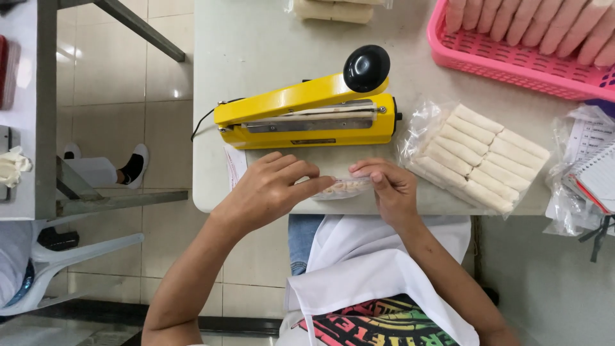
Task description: Packaging and sealing bundles of food sticks into plastic bags using a manual heat sealer.
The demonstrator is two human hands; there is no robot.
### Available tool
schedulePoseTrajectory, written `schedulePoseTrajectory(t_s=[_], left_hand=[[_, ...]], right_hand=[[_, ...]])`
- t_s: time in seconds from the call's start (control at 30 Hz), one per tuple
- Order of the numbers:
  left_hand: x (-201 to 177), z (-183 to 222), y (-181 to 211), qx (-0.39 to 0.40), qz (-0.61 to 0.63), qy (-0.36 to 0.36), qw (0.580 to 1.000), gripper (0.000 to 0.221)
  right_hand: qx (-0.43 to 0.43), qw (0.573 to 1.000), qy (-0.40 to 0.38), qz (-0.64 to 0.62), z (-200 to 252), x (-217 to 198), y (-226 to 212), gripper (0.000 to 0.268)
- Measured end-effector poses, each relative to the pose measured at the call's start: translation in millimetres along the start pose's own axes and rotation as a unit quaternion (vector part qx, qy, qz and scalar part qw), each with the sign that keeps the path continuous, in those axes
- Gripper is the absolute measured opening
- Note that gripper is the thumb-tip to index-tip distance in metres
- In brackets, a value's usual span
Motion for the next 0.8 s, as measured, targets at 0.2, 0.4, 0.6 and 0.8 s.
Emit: schedulePoseTrajectory(t_s=[0.2,0.4,0.6,0.8], left_hand=[[-1.0,-2.9,1.5,-0.014,0.0,-0.023,1.0,0.017],[-3.7,-5.9,-2.8,-0.029,0.021,-0.023,0.999,0.023],[8.6,-9.8,-5.4,-0.014,0.021,-0.04,0.999,0.034],[15.7,-6.6,-11.6,-0.031,0.064,-0.037,0.997,0.037]], right_hand=[[0.002,1.0,0.003,-0.017,2.1,-1.7,2.2,0.041],[0.0,1.0,0.002,-0.025,3.8,-2.2,5.8,0.042],[0.009,0.999,-0.001,-0.03,2.5,-0.3,2.6,0.04],[0.01,0.999,0.007,-0.034,1.3,-1.3,1.9,0.034]])
Point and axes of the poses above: each hand's wrist, its own z-axis away from the middle knuckle, its own x-axis out of the palm, y = z × x, the point moved 6 cm from there along -z, towards the middle knuckle, and after that the axes turned 3 degrees about -y, right-handed, at the moved point
